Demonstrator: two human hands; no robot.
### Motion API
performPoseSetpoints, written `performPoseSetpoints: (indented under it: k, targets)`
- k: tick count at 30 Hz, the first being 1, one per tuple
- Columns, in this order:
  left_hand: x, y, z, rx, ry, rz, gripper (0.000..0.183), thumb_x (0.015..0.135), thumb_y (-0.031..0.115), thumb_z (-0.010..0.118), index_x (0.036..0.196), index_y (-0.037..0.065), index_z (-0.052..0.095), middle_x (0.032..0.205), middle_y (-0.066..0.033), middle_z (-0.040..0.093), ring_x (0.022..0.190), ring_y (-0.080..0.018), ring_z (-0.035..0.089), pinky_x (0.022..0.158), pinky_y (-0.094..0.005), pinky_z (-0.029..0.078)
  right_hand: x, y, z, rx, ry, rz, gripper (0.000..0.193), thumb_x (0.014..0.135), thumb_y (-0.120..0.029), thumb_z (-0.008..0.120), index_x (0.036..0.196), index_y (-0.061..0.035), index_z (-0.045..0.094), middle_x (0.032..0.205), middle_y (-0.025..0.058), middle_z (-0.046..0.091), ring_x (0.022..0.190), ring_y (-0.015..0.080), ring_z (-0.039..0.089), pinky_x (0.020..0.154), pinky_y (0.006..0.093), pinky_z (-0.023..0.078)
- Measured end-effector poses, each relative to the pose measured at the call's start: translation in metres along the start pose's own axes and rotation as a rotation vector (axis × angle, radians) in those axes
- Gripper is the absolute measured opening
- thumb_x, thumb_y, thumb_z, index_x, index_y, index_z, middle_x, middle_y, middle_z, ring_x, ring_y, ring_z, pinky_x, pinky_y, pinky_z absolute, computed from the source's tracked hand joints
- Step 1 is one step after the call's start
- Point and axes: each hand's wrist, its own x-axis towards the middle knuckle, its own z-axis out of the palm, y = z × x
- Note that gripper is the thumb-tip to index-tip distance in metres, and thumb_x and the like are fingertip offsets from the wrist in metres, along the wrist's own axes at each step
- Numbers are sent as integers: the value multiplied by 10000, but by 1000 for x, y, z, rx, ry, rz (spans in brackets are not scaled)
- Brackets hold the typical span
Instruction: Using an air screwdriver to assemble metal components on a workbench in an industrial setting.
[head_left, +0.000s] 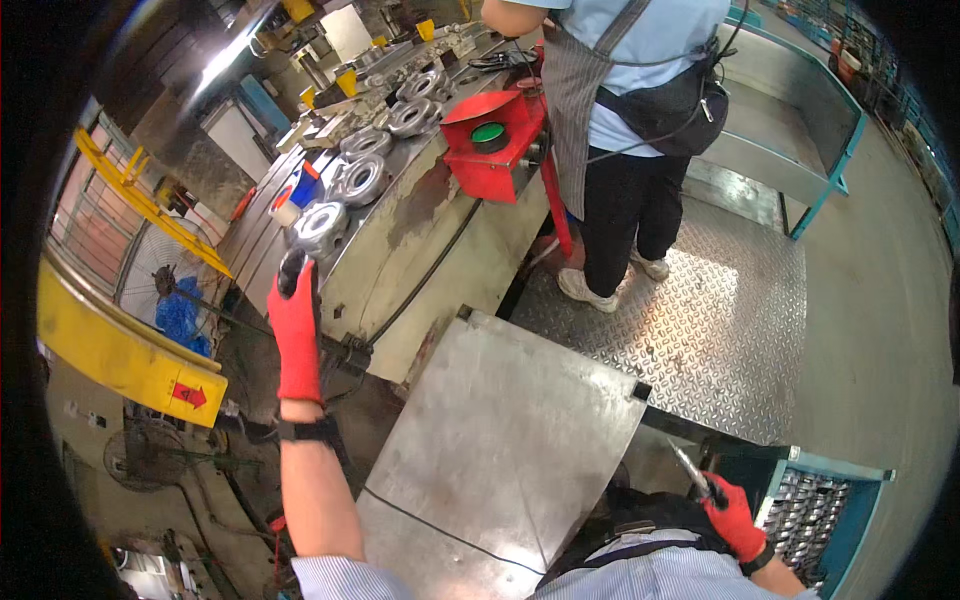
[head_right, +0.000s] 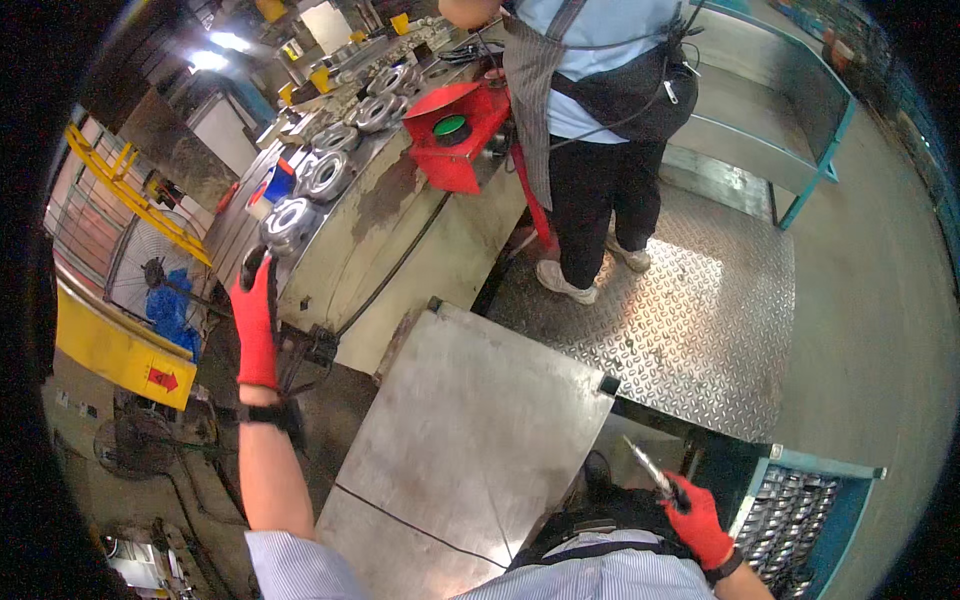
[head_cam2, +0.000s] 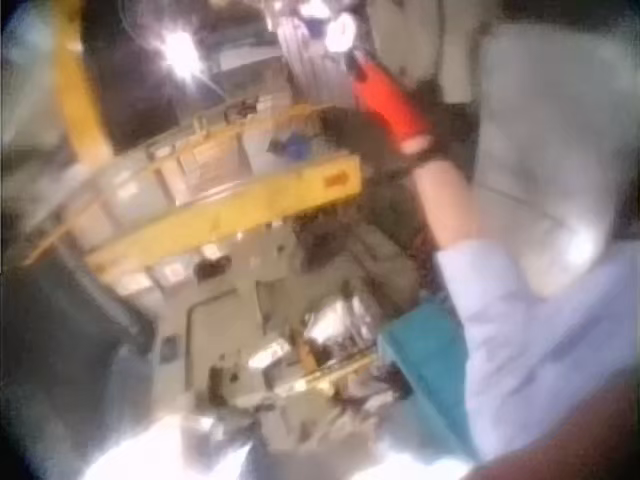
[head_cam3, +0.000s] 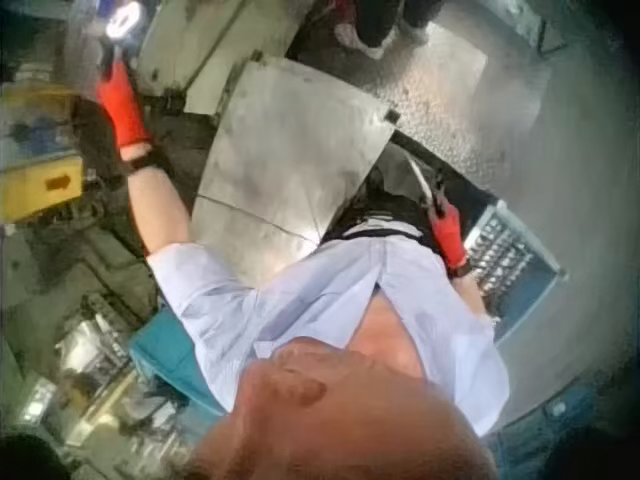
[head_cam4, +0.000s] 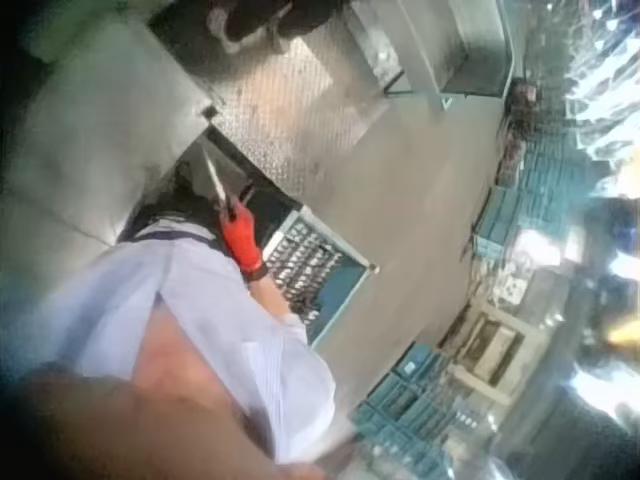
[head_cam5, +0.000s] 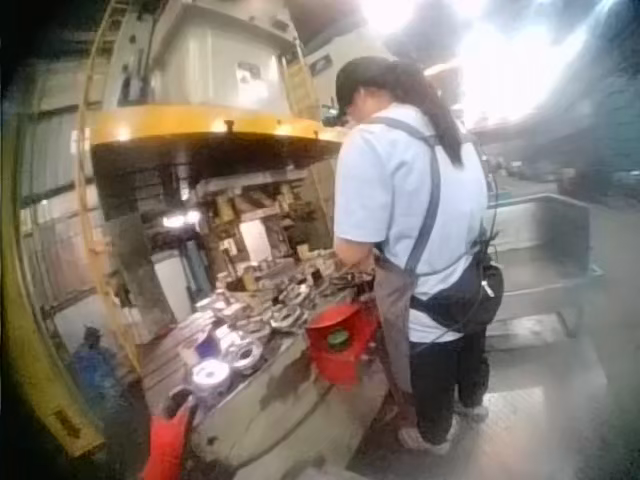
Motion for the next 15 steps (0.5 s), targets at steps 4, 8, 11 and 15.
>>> performPoseSetpoints:
  k: [4, 8, 11, 15]
  targets:
    - [42, 16, 26, 664, 32, 154, 718, 775, 393, 687, 1341, 37, 425, 1289, -157, 530, 1223, -276, 465, 1050, -379, 318, 7, -7, 0, 19, -17, 2, 387, 772, -75, 654, 1152, -35, 591, 941, 188, 656, 910, 226, 664, 769, 322, 495]
    - [66, 19, 59, 1166, -98, 83, 916, 690, 508, 701, 1400, 58, 336, 1343, -160, 474, 1283, -326, 381, 1076, -420, 255, 13, 3, -12, -31, 42, 54, 391, 774, -75, 639, 1161, -44, 588, 918, 184, 654, 890, 249, 670, 759, 319, 496]
    - [78, 27, 62, 1356, -198, 91, 979, 644, 515, 728, 1410, 63, 317, 1325, -149, 493, 1269, -313, 401, 1080, -439, 216, 14, 4, -13, 67, 70, 138, 402, 769, -28, 636, 1165, -6, 568, 903, 150, 661, 846, 176, 635, 777, 295, 476]
    - [81, 37, 67, 1460, -290, 113, 952, 601, 443, 775, 1363, 51, 359, 1208, -149, 574, 1210, -327, 447, 1054, -436, 247, 18, 8, -12, 71, 80, 124, 401, 767, -72, 642, 1162, -45, 584, 897, 181, 649, 855, 267, 669, 743, 321, 493]
